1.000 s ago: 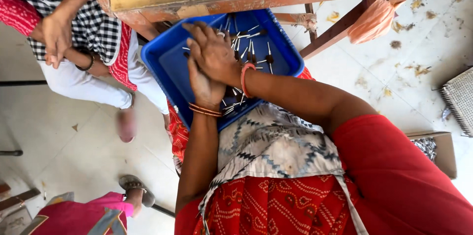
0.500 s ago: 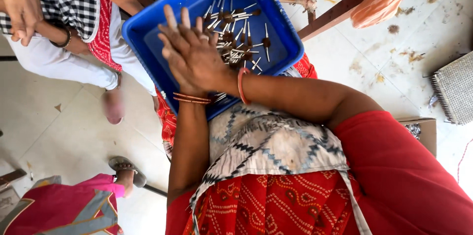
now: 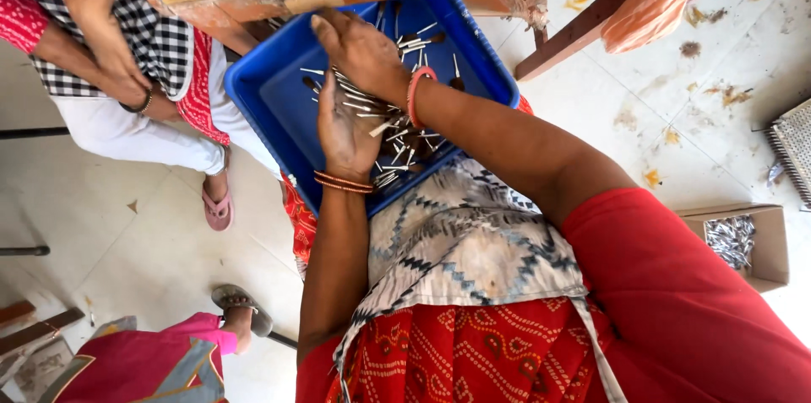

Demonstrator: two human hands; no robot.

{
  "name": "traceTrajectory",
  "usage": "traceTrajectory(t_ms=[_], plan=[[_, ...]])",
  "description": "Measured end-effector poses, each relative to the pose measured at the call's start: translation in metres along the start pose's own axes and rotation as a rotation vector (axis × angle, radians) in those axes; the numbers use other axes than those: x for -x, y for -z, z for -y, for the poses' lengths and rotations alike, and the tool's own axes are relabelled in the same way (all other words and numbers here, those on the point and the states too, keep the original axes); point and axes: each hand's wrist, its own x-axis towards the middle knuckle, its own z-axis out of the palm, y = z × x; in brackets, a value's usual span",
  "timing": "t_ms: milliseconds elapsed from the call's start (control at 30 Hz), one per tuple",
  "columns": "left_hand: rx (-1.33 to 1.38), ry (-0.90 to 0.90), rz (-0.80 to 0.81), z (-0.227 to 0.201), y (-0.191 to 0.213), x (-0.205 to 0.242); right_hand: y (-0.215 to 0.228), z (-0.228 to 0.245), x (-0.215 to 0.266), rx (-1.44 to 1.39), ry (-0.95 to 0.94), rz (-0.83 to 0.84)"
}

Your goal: The person sits at a workbench with a blue tray and sorts small metal ferrules and pins by hand, picking through the pile, gathering them and moving handfuls within the tray. Earlier, the person handles a round bristle brush head and small metal parts on the bench, placing pieces into the tray.

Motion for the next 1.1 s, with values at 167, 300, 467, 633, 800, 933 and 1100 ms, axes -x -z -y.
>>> traceTrajectory(t_ms=[167, 300, 467, 633, 800, 933, 1100], plan=[[0.017, -0.001, 0.046, -0.009, -0.003, -0.003, 0.019, -0.038, 0.004, -0.858, -0.159, 0.372], [-0.103, 0.055, 0.014, -0.019, -0.038, 0.006, 0.048, -0.029, 0.016, -1.424, -0.440, 0.474], [-0.226, -0.070, -0.006, -0.014, -0.043, 0.006, 0.048, -0.034, 0.017, -1.512, -0.289, 0.522], [-0.743, -0.446, -0.067, 0.003, -0.029, -0.004, 0.062, -0.018, 0.024, -1.553, -0.239, 0.566], [-0.804, -0.467, -0.179, 0.002, -0.029, -0.005, 0.066, -0.009, 0.031, -1.398, -0.221, 0.540], [-0.834, -0.479, -0.127, -0.001, -0.034, -0.004, 0.061, -0.014, 0.032, -1.421, -0.187, 0.535], [-0.869, -0.485, -0.112, -0.001, -0.033, -0.005, 0.064, -0.011, 0.032, -1.380, -0.059, 0.504]])
